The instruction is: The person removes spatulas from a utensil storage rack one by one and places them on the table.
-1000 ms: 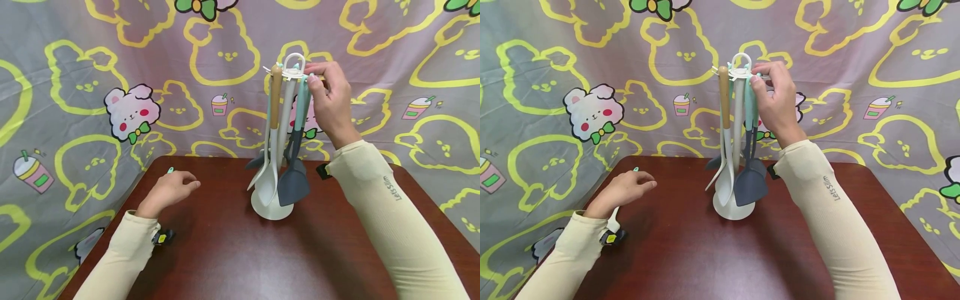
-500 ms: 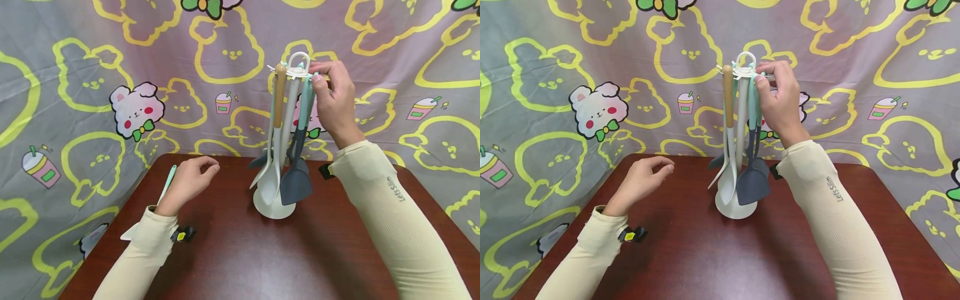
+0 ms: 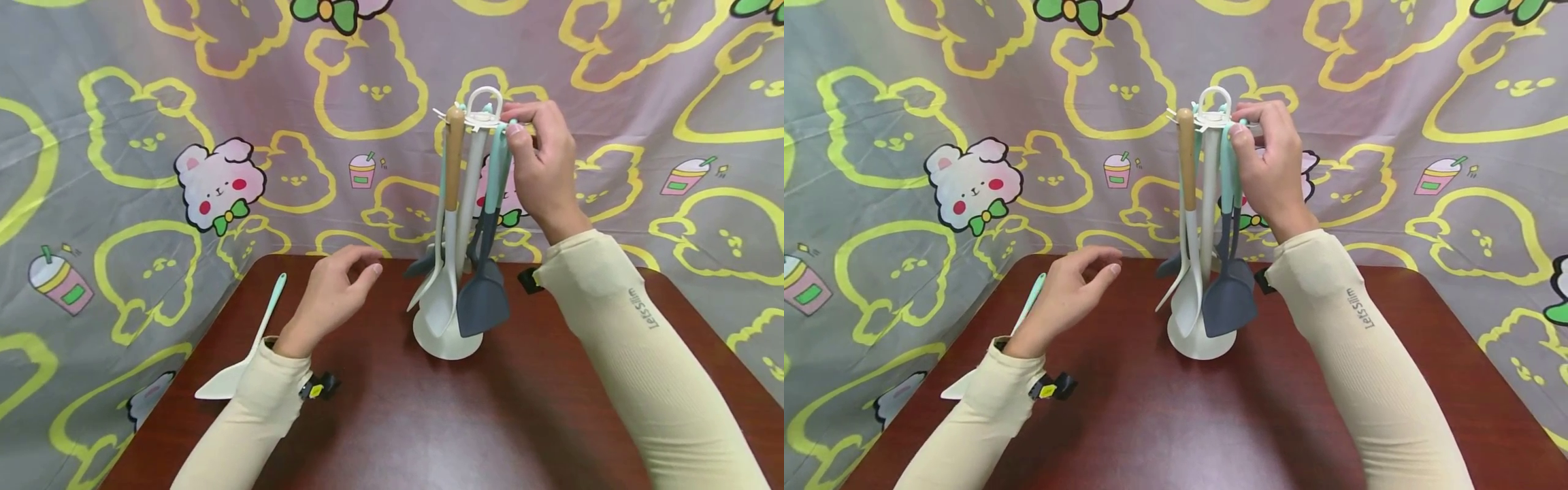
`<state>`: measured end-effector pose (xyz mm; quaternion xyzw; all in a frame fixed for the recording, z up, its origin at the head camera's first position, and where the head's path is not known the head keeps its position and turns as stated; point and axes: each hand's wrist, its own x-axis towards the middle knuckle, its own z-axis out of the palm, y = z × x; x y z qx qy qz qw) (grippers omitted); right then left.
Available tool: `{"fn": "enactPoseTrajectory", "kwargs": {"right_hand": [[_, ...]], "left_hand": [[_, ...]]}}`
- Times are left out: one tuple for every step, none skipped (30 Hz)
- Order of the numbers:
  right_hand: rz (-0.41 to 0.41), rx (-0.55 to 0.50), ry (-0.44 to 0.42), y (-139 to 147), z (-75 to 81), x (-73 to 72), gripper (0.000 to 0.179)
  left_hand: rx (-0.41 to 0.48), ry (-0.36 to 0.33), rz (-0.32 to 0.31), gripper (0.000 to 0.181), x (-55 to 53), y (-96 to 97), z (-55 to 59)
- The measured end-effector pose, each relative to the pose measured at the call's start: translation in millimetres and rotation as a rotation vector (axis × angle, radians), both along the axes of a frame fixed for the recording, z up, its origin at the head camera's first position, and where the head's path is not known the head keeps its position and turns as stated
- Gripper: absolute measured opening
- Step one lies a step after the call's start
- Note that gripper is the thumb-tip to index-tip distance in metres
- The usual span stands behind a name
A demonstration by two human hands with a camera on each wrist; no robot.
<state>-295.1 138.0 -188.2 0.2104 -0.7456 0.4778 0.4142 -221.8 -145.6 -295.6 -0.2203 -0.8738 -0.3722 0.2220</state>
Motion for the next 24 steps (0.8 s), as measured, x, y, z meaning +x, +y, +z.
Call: {"fn": "enactPoseTrajectory", "kwargs": {"right_hand": [[0.004, 0.002, 0.002, 0, -0.2, -0.8, 0.047], [0.007, 0.004, 0.004, 0, -0.4, -1.6, 0.047], [0.010, 0.006, 0.004, 0, -0.4, -2.2, 0.047], [0.011, 0.009, 0.005, 0, -0.5, -2.6, 0.047], [0.012, 0.011, 0.005, 0, -0.7, -2.8, 0.047], [0.012, 0.011, 0.005, 0, -0.8, -2.8, 0.047], [0.012, 0.006, 0.004, 0, -0.9, -2.6, 0.047], [0.008, 0.006, 0.011, 0, -1.0, -2.3, 0.047], [0.006, 0.006, 0.019, 0, -1.2, -1.9, 0.047], [0.002, 0.006, 0.030, 1, -1.1, -1.2, 0.047], [0.000, 0.007, 0.041, 1, -0.9, -0.6, 0.048], [-0.003, 0.009, 0.050, 1, -0.8, -0.1, 0.048], [-0.004, 0.010, 0.060, 1, -0.8, 0.2, 0.048], [-0.004, 0.015, 0.069, 1, -0.9, 0.4, 0.049], [-0.004, 0.014, 0.070, 1, -1.0, 0.5, 0.049], [-0.002, 0.011, 0.069, 1, -0.9, 0.6, 0.049], [-0.001, 0.008, 0.068, 1, -1.0, 0.4, 0.049], [-0.002, 0.005, 0.066, 0, -1.1, 0.1, 0.048], [-0.006, 0.004, 0.059, 0, -1.1, -0.1, 0.048], [-0.007, 0.004, 0.057, 0, -1.2, -0.8, 0.048], [-0.009, 0.004, 0.048, -1, -1.2, -1.3, 0.048], [-0.010, 0.006, 0.039, -1, -1.3, -1.9, 0.047], [-0.014, 0.009, 0.031, -1, -1.5, -2.7, 0.047], [-0.017, 0.013, 0.026, -1, -1.8, -3.4, 0.047]], "left_hand": [[0.006, 0.011, -0.003, 0.021, -0.2, 1.6, -0.5], [0.010, 0.019, -0.004, 0.020, -0.2, 3.2, -0.7], [0.013, 0.028, -0.004, 0.020, -0.5, 4.4, -1.5], [0.015, 0.034, -0.005, 0.019, -0.7, 5.7, -2.4], [0.017, 0.039, -0.007, 0.019, -1.1, 6.8, -3.2], [0.017, 0.039, -0.010, 0.019, -1.5, 8.1, -3.6], [0.016, 0.040, -0.013, 0.019, -1.8, 9.4, -3.9], [0.013, 0.039, -0.017, 0.019, -2.1, 10.9, -3.8], [0.010, 0.040, -0.022, 0.019, -2.9, 12.4, -3.9], [0.008, 0.040, -0.028, 0.019, -3.3, 13.8, -3.5], [0.006, 0.039, -0.031, 0.019, -4.1, 15.0, -2.9], [0.006, 0.039, -0.036, 0.019, -4.9, 16.3, -2.4], [0.006, 0.040, -0.039, 0.019, -5.7, 17.4, -2.3], [0.006, 0.039, -0.043, 0.019, -6.5, 18.7, -1.8], [0.006, 0.040, -0.046, 0.019, -7.4, 19.8, -1.4], [0.005, 0.040, -0.049, 0.019, -8.3, 21.0, -1.2], [0.005, 0.039, -0.050, 0.020, -9.0, 22.1, -0.9], [0.006, 0.038, -0.052, 0.020, -9.6, 23.1, -0.5], [0.008, 0.036, -0.051, 0.021, -10.0, 24.1, -0.1], [0.012, 0.033, -0.051, 0.021, -10.3, 25.0, 0.3], [0.019, 0.029, -0.050, 0.021, -10.6, 25.7, 0.5], [0.026, 0.026, -0.051, 0.021, -10.8, 26.6, 0.8], [0.032, 0.024, -0.051, 0.022, -11.1, 27.6, 1.1], [0.036, 0.021, -0.055, 0.022, -11.6, 28.7, 1.3]]}}
